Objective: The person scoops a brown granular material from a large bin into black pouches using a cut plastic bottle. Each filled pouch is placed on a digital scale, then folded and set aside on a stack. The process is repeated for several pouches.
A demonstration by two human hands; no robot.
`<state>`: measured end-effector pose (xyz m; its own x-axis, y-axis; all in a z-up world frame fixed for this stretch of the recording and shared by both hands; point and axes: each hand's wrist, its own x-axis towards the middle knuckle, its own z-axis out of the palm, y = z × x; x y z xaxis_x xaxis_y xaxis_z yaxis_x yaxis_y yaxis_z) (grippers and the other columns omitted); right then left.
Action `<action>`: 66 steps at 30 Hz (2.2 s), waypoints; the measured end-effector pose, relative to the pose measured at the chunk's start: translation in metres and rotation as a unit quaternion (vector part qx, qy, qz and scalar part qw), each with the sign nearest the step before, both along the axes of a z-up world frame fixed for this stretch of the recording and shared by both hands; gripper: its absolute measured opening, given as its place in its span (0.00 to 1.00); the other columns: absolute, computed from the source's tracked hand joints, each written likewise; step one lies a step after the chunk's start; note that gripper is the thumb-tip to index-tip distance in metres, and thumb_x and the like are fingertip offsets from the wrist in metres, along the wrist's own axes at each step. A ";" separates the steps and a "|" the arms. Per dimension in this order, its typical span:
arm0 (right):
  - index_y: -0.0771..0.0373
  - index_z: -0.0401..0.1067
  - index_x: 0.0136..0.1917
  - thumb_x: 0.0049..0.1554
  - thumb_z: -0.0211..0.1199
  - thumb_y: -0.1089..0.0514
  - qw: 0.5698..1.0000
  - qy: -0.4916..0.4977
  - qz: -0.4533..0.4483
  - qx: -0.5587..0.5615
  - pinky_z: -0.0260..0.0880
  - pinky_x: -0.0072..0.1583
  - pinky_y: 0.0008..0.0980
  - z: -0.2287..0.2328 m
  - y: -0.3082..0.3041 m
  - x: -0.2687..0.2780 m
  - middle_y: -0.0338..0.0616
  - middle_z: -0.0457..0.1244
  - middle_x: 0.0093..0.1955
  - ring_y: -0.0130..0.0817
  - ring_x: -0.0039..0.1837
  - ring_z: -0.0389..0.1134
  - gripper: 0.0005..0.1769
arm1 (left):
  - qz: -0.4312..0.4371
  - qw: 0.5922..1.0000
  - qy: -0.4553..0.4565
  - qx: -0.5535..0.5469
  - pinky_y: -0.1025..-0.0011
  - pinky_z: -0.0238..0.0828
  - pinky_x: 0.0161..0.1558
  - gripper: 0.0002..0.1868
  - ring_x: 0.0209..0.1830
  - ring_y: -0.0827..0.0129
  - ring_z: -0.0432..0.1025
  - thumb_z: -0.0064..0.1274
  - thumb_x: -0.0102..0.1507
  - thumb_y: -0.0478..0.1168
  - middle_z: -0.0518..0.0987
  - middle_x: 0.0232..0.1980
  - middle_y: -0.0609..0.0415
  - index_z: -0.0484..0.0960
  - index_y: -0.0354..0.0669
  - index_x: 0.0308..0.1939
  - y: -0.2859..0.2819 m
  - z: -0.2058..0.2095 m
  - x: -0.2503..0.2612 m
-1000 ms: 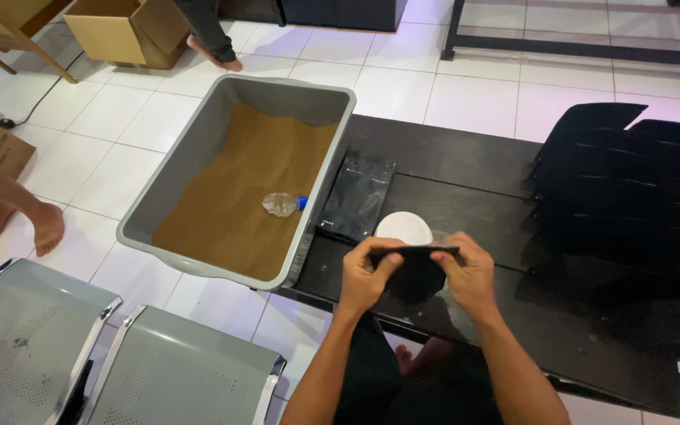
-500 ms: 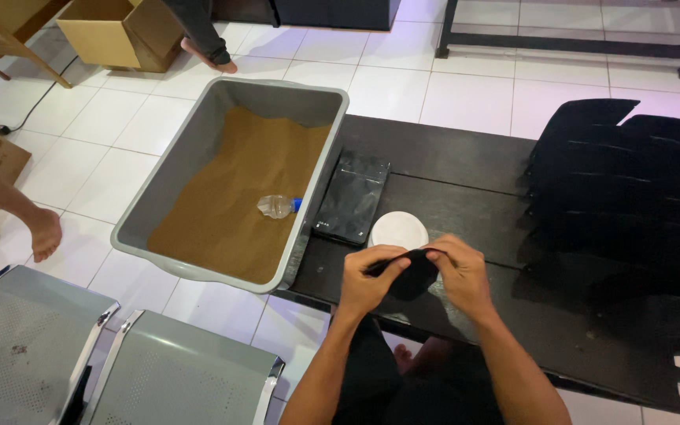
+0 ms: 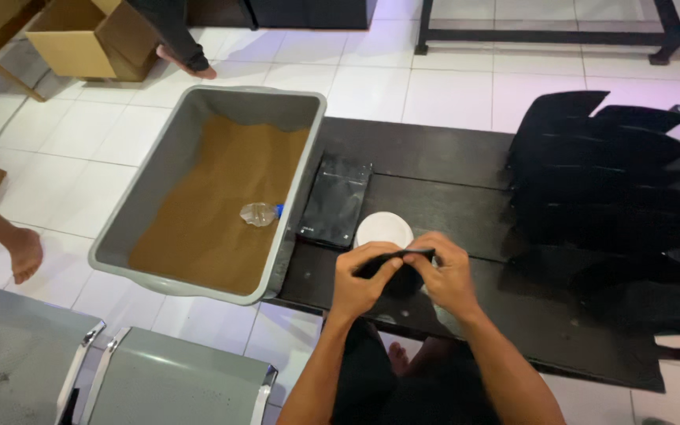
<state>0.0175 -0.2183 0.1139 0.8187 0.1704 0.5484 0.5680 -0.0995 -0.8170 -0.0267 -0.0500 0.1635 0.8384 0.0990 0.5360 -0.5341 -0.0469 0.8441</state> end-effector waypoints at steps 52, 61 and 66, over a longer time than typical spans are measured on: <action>0.74 0.56 0.70 0.53 0.72 0.66 0.899 0.172 -0.403 0.023 0.70 0.67 0.50 -0.152 -0.225 -0.100 0.61 0.53 0.64 0.61 0.67 0.61 0.37 | -0.148 0.966 0.083 0.195 0.60 0.73 0.59 0.27 0.57 0.52 0.76 0.63 0.59 0.34 0.76 0.54 0.50 0.77 0.45 0.64 -0.240 -0.139 0.011; 0.78 0.47 0.76 0.51 0.71 0.72 0.865 0.145 -0.480 0.005 0.66 0.70 0.56 -0.135 -0.256 -0.119 0.64 0.45 0.67 0.66 0.71 0.54 0.47 | -0.162 0.964 0.006 0.211 0.62 0.75 0.56 0.25 0.55 0.50 0.76 0.63 0.59 0.35 0.77 0.51 0.49 0.78 0.43 0.60 -0.297 -0.149 -0.002; 0.73 0.48 0.78 0.51 0.72 0.71 0.868 0.146 -0.472 0.042 0.65 0.70 0.56 -0.129 -0.277 -0.119 0.62 0.46 0.69 0.63 0.74 0.55 0.49 | -0.169 0.963 -0.008 0.208 0.64 0.77 0.55 0.22 0.54 0.52 0.76 0.60 0.62 0.33 0.76 0.52 0.49 0.77 0.41 0.61 -0.317 -0.147 -0.004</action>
